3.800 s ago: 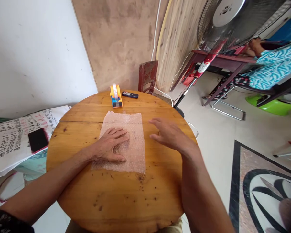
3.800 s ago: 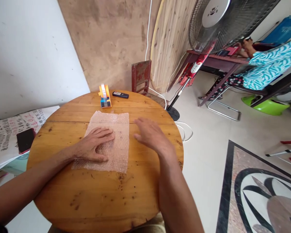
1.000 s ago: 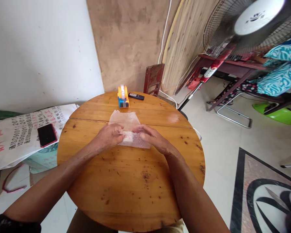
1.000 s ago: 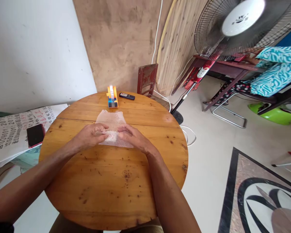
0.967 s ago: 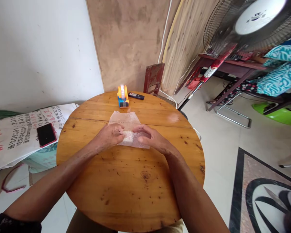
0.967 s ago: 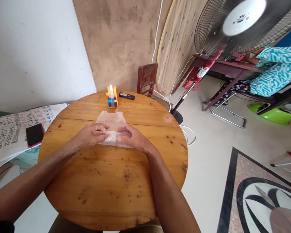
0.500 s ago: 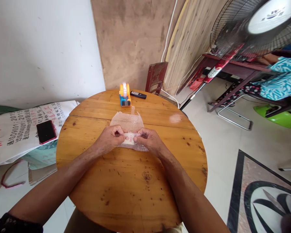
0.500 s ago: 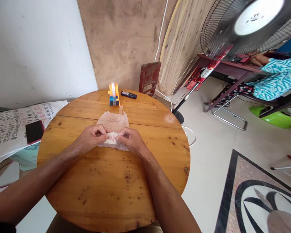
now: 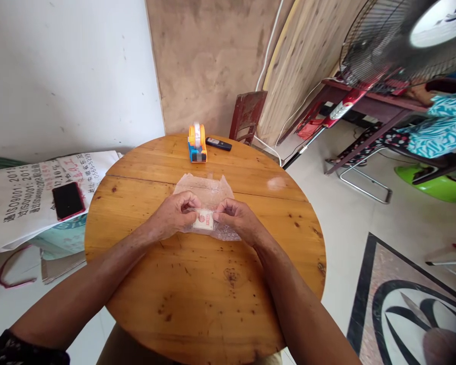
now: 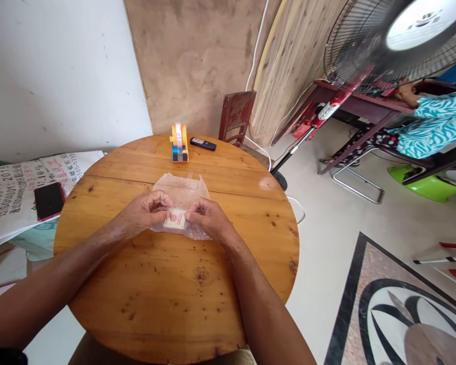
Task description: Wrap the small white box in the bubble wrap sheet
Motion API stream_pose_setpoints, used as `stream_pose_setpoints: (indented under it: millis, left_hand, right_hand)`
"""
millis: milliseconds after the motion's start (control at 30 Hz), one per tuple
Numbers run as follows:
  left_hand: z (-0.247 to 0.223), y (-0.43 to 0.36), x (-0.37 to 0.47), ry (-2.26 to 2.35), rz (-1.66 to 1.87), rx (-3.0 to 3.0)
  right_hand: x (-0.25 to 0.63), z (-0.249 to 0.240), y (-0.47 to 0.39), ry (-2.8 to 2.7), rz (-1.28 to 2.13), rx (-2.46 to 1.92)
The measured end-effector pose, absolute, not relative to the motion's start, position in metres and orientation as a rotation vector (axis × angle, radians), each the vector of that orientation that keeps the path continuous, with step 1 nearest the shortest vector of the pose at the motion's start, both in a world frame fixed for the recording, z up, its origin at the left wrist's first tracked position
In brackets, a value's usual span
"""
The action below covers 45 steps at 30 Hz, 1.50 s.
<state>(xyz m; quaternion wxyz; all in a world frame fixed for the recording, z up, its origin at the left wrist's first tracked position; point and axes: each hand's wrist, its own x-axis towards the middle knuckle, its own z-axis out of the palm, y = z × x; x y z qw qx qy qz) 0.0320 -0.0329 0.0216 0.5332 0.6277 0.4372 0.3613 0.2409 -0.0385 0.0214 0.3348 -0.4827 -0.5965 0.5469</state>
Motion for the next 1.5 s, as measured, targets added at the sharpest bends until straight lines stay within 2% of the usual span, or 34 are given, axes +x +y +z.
stream_pose_setpoints:
  millis: [133,333,500,767,967,1100,1333,1500]
  left_hand:
    - [0.024,-0.032,0.032,1.012,0.827,1.457]
    - [0.026,-0.032,0.032,1.053,0.803,1.489]
    - [0.024,-0.031,0.031,1.047,0.828,1.528]
    - [0.023,-0.029,0.033,1.023,0.813,1.568]
    - [0.037,-0.028,0.018,1.075,0.733,1.655]
    - [0.041,-0.034,-0.005,1.245,0.694,1.757]
    - [0.019,-0.032,-0.017,1.552,0.651,1.872]
    - [0.028,-0.047,-0.026,1.715,0.603,1.923]
  right_hand:
    - [0.243,0.017,-0.036,-1.769,1.19,-1.298]
    - [0.241,0.013,-0.037,-2.186,0.402,-1.174]
    - [0.234,0.027,-0.045,-2.271,0.115,-1.018]
    - [0.222,0.035,-0.058,-2.544,-0.095,-0.929]
    - [0.223,0.032,-0.055,-2.611,-0.112,-0.996]
    - [0.222,0.035,-0.057,-2.63,-0.107,-1.016]
    - [0.215,0.035,-0.061,-2.652,-0.231,-1.05]
    - [0.21,0.036,-0.062,-2.659,-0.25,-1.097]
